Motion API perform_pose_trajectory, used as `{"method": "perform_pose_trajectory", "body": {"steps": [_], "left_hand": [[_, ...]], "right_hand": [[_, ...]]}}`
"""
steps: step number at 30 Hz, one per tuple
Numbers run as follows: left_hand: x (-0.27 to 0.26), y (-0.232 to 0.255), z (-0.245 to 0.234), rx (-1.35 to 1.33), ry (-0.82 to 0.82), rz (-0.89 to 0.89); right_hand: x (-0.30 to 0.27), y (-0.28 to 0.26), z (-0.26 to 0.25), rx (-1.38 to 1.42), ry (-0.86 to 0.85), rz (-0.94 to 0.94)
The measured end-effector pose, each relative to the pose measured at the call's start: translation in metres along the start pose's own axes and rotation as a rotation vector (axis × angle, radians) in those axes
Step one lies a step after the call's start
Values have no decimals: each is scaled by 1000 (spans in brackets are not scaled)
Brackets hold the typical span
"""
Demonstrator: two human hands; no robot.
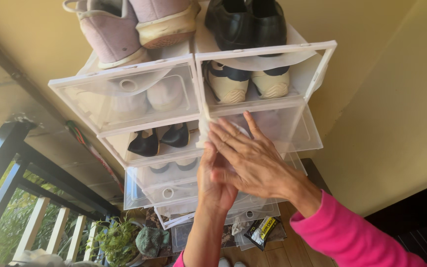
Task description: The person wipes the clear plastic doors of a stacked shoe storage unit with a white cloth. They open and close multiple compartments while cleaning the exterior surfaces of the storage unit.
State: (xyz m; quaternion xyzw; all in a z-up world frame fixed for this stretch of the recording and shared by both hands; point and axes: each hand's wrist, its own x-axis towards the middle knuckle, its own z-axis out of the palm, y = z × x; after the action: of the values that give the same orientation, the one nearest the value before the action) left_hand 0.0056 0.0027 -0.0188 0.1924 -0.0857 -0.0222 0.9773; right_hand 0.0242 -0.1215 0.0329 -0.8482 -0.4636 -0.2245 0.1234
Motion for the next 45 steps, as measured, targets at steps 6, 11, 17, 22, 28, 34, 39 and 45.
{"method": "perform_pose_trajectory", "body": {"steps": [6, 11, 17, 22, 28, 34, 39, 45], "left_hand": [[1, -2, 1, -48, -151, 71], [1, -2, -1, -139, -8, -17], [1, -2, 12, -46, -15, 53], [8, -5, 3, -49, 17, 50], [6, -1, 14, -100, 1, 32], [2, 1, 40, -3, 152, 62], [5, -2, 34, 12, 74, 94], [5, -1, 16, -38, 98, 64]], "right_hand": [[-18, 48, -39, -288, 17, 270], [-11, 15, -9, -107, 9, 108], [-6, 36, -22, -236, 20, 307], [-4, 22, -5, -154, 105, 100], [-9, 26, -28, -123, 17, 132], [-54, 39, -47, -125, 14, 164], [-29, 55, -36, -217, -22, 332], [-3, 14, -11, -51, 97, -53]]}}
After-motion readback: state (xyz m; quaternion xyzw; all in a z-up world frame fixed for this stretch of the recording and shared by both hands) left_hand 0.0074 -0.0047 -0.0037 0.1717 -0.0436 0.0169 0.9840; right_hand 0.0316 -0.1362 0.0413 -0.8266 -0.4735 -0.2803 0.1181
